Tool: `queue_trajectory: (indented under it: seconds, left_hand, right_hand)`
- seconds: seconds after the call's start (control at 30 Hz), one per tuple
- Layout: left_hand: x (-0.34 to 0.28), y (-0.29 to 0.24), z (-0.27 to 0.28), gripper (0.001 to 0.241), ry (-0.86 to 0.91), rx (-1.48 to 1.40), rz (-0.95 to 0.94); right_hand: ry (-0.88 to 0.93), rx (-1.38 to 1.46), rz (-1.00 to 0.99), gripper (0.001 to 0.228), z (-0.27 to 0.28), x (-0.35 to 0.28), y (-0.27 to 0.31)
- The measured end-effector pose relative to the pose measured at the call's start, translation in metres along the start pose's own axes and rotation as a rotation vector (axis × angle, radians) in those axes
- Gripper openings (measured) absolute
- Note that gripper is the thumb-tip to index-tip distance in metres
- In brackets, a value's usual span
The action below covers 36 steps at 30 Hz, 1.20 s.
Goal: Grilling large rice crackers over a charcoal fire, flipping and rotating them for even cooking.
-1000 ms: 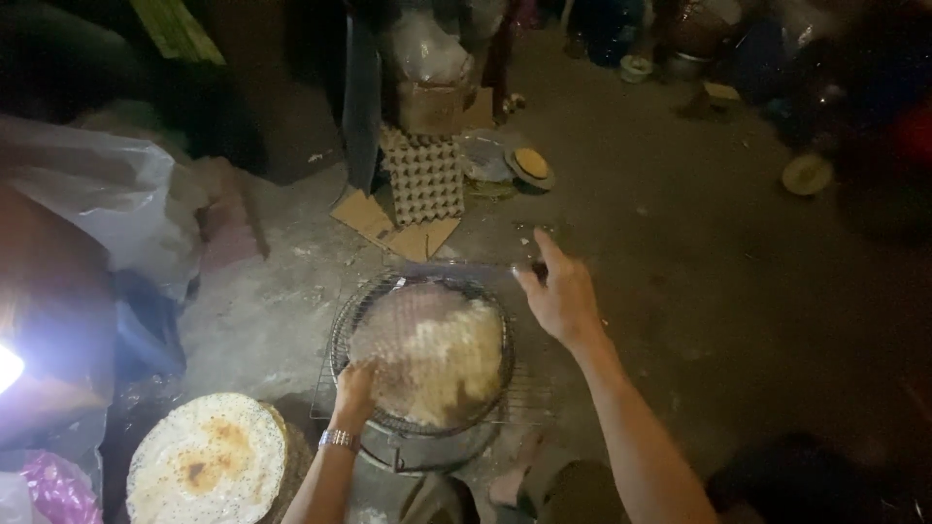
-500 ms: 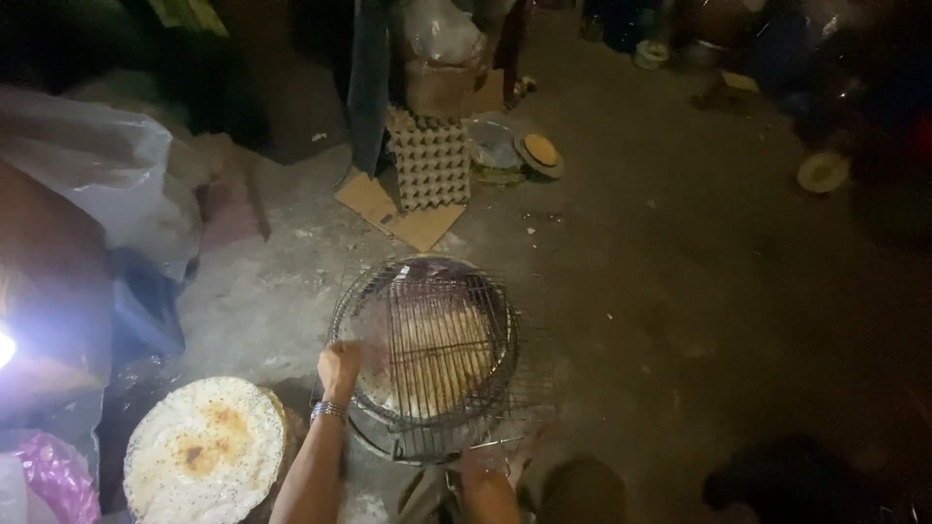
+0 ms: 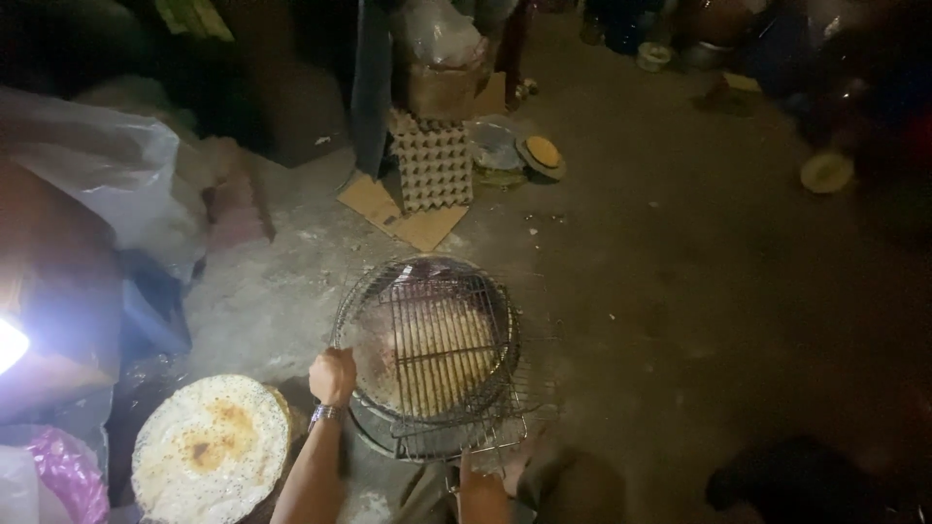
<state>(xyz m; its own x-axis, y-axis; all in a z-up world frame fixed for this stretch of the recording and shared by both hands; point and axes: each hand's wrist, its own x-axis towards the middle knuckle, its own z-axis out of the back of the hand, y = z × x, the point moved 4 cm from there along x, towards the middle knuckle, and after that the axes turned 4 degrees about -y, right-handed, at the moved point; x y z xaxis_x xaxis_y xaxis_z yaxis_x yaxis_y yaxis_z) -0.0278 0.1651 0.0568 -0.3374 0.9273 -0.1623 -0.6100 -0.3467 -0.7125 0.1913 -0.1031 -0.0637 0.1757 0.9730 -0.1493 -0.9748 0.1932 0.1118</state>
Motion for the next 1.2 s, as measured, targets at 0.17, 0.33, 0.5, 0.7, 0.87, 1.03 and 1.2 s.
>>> queue_trajectory:
  seconds: [0.17,0.33,0.5,0.7,0.87,1.03,1.2]
  left_hand:
    - [-0.028,0.014,0.025,0.035,-0.029,0.151,-0.155]
    - [-0.078,0.031,0.045,0.03,-0.04,0.113,-0.178]
    - [-0.107,0.057,0.034,0.025,-0.07,0.111,-0.229]
    - [-0.127,0.07,0.023,0.02,-0.041,0.105,-0.294]
    - [-0.135,0.07,0.023,0.023,0.036,0.117,-0.305]
    - [-0.138,0.077,0.02,0.022,0.008,0.056,-0.28]
    - [-0.138,0.077,0.018,0.023,0.044,0.078,-0.226]
  right_hand:
    - [-0.415,0.009,0.135,0.074,-0.01,-0.006,0.003]
    - [-0.176,0.223,0.137,0.066,0.031,-0.012,0.007]
    - [-0.118,0.234,0.236,0.07,0.032,-0.011,0.008]
    - [-0.043,0.207,0.218,0.066,0.041,-0.015,0.01]
    - [0.176,0.185,0.095,0.075,0.04,-0.013,0.008]
    - [0.043,0.161,0.133,0.074,0.038,-0.014,0.009]
    - [0.118,0.171,0.124,0.074,0.05,-0.017,0.012]
